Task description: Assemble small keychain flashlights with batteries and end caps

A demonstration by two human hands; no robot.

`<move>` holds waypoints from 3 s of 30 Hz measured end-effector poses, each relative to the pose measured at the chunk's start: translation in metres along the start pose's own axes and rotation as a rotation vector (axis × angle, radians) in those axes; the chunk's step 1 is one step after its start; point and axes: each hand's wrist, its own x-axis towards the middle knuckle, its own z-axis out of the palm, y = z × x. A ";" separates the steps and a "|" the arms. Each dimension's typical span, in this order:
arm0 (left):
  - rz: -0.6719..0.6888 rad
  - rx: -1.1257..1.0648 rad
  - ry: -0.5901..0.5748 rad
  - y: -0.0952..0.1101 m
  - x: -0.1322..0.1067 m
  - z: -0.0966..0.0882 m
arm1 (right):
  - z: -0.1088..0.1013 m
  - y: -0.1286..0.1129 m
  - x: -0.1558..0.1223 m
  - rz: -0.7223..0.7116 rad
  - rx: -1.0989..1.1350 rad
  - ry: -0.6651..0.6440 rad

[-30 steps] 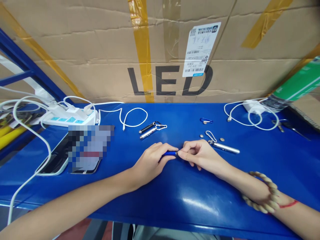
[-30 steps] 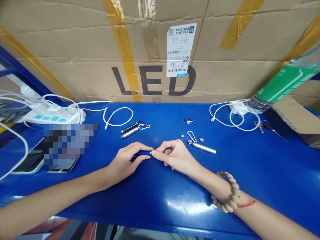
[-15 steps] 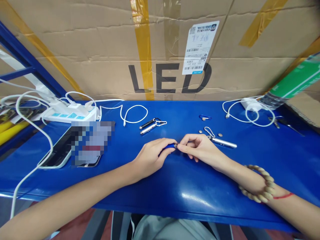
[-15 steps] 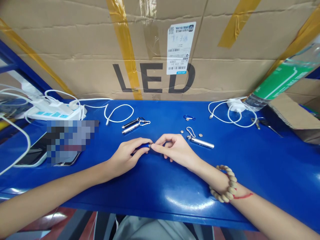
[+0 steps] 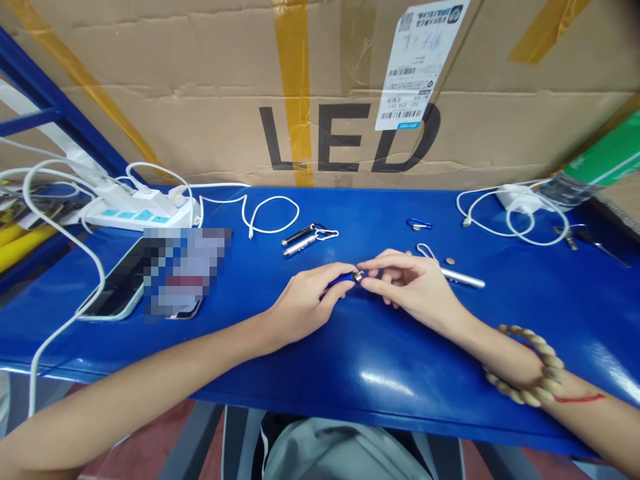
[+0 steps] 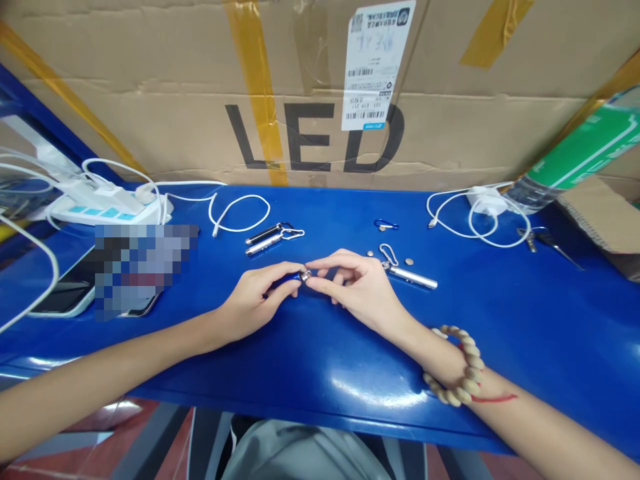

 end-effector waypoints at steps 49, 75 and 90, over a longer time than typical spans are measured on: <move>-0.056 -0.055 -0.047 -0.006 0.003 -0.001 | -0.002 -0.007 0.007 0.264 0.139 -0.040; -0.088 -0.079 -0.126 0.007 -0.002 -0.006 | -0.004 -0.007 0.002 0.291 0.207 -0.030; -0.106 -0.099 -0.135 0.008 -0.004 -0.005 | -0.004 -0.013 0.001 0.225 0.136 -0.052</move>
